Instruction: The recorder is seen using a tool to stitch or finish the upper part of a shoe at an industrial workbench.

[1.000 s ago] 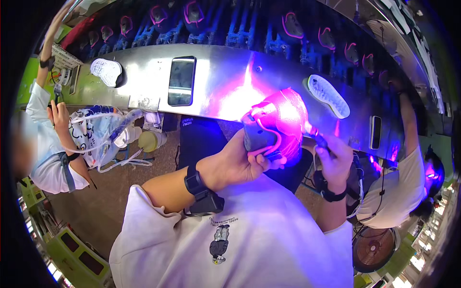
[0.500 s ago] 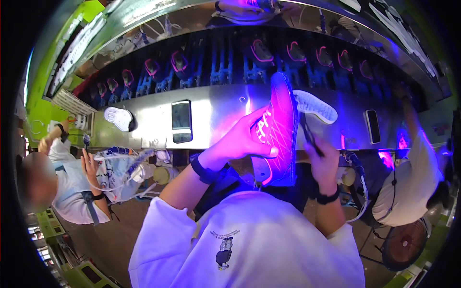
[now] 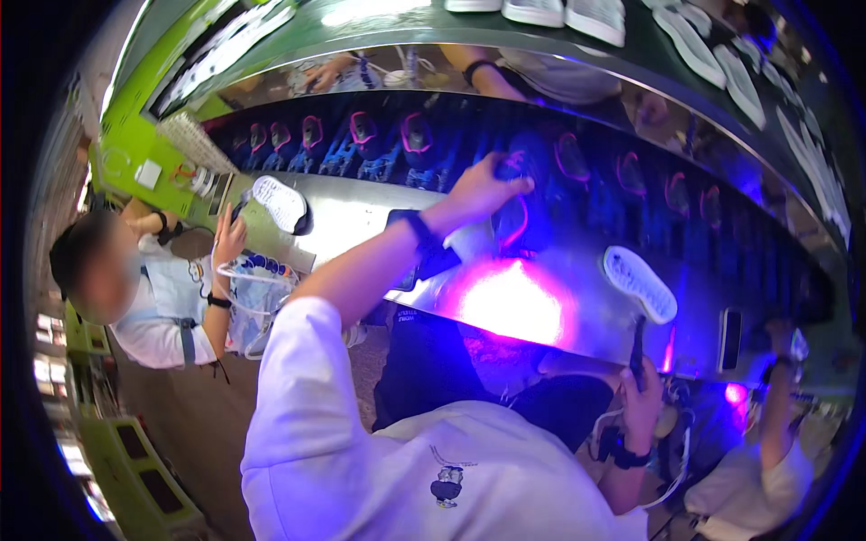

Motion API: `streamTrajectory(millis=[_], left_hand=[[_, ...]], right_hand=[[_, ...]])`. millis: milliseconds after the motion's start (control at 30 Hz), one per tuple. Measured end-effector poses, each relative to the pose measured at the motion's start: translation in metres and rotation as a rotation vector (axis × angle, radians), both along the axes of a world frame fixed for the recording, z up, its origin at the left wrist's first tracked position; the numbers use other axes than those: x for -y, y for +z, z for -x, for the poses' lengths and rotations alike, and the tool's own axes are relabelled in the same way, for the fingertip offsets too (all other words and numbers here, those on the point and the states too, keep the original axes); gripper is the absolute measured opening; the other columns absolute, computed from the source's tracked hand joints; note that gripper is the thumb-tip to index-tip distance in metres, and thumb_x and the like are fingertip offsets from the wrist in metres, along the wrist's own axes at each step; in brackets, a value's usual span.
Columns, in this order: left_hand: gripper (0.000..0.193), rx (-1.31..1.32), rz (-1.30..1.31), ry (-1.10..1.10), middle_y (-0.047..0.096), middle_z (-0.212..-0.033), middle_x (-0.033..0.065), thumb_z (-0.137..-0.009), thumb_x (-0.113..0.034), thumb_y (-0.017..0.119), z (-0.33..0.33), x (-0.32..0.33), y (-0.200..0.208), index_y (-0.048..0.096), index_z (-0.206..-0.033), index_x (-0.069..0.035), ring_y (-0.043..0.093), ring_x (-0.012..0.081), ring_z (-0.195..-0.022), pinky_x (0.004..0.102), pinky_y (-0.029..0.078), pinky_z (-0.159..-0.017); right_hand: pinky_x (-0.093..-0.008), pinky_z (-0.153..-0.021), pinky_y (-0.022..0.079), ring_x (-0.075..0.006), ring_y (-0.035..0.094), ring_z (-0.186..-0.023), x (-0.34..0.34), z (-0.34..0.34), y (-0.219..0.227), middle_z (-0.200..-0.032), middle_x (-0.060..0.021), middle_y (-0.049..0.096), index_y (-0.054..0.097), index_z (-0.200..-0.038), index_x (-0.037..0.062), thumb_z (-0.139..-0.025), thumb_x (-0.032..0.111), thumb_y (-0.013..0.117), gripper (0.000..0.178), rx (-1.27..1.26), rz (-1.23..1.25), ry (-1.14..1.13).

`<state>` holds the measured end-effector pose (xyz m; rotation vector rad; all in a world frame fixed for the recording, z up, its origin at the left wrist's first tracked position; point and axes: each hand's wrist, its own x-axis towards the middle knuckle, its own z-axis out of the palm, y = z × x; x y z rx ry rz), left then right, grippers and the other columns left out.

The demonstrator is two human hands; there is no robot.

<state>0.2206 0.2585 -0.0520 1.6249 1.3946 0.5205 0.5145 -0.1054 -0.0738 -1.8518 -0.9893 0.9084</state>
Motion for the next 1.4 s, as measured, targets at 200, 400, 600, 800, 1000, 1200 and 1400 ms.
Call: streamTrajectory(millis=[200,400,600,800,1000,1200,1400], left_hand=[[0.051,-0.545,-0.224,-0.005,0.07,-0.115,0.0194,-0.079,-0.037,0.072,0.004,-0.163,-0.051,0.068,-0.12,-0.006,0.069,0.0336,-0.107,0.0402,0.055,-0.093],[0.043,-1.02,-0.033,-0.076,0.069,-0.122,0.0144,-0.081,-0.029,0.068,-0.042,-0.212,-0.092,0.069,-0.121,-0.014,0.067,0.0388,-0.109,0.0506,0.055,-0.088],[0.061,-0.262,-0.446,0.383,0.049,-0.143,0.0163,-0.085,-0.035,0.063,-0.178,-0.134,-0.09,0.049,-0.14,-0.015,0.044,0.0451,-0.133,0.0585,0.033,-0.111],[0.066,-0.24,-0.275,0.657,0.035,-0.148,0.0239,-0.077,-0.015,0.07,-0.209,-0.114,-0.126,0.041,-0.136,-0.009,0.032,0.0457,-0.14,0.0562,0.028,-0.115],[0.066,-0.069,-0.35,0.518,0.041,-0.142,0.0251,-0.076,-0.023,0.072,-0.16,-0.13,-0.122,0.045,-0.134,-0.005,0.038,0.0463,-0.134,0.0549,0.031,-0.113],[0.051,-0.677,-0.728,-0.023,0.058,-0.131,0.0248,-0.086,-0.04,0.065,-0.213,-0.116,-0.092,0.063,-0.119,-0.003,0.051,0.0431,-0.127,0.0553,0.035,-0.109],[0.061,-0.531,-0.453,0.354,0.067,-0.113,0.0244,-0.08,-0.048,0.073,-0.312,-0.084,-0.112,0.064,-0.123,-0.006,0.062,0.0394,-0.115,0.0486,0.049,-0.099]], right_hand=[[-0.0187,-0.048,0.035,-0.003,0.05,-0.06,-0.007,0.004,0.008,-0.082,0.0016,0.063,0.061,-0.126,0.0023,-0.095,0.006,0.063,0.032,-0.111,0.096,-0.112],[-0.0185,-0.047,0.036,-0.0033,0.049,-0.058,-0.005,0.0,-0.011,-0.09,-0.0002,0.066,0.058,-0.128,0.0033,-0.096,0.005,0.058,0.032,-0.078,0.139,-0.272],[-0.0195,-0.049,0.036,-0.0042,0.047,-0.058,-0.023,-0.013,-0.008,-0.089,-0.0003,0.064,0.053,-0.138,0.0042,-0.097,0.002,0.055,0.041,-0.082,0.086,-0.262],[-0.0187,-0.047,0.037,-0.0026,0.048,-0.057,-0.044,-0.015,-0.016,-0.094,-0.0021,0.067,0.053,-0.138,0.0046,-0.097,0.003,0.056,0.04,-0.121,0.014,-0.194],[-0.0201,-0.048,0.041,-0.0053,0.051,-0.058,-0.027,-0.026,-0.023,-0.097,-0.006,0.067,0.05,-0.139,0.0022,-0.098,0.003,0.056,0.041,-0.246,-0.045,-0.249],[-0.0208,-0.048,0.041,-0.0053,0.052,-0.059,-0.022,-0.032,-0.021,-0.097,-0.0056,0.069,0.049,-0.14,0.0023,-0.096,0.0,0.056,0.044,-0.255,-0.06,-0.293],[-0.0221,-0.061,0.049,-0.0073,0.063,-0.077,-0.002,-0.035,-0.022,-0.099,-0.0058,0.072,0.059,-0.133,0.0015,-0.094,0.003,0.062,0.039,-0.044,-0.176,-0.265]])
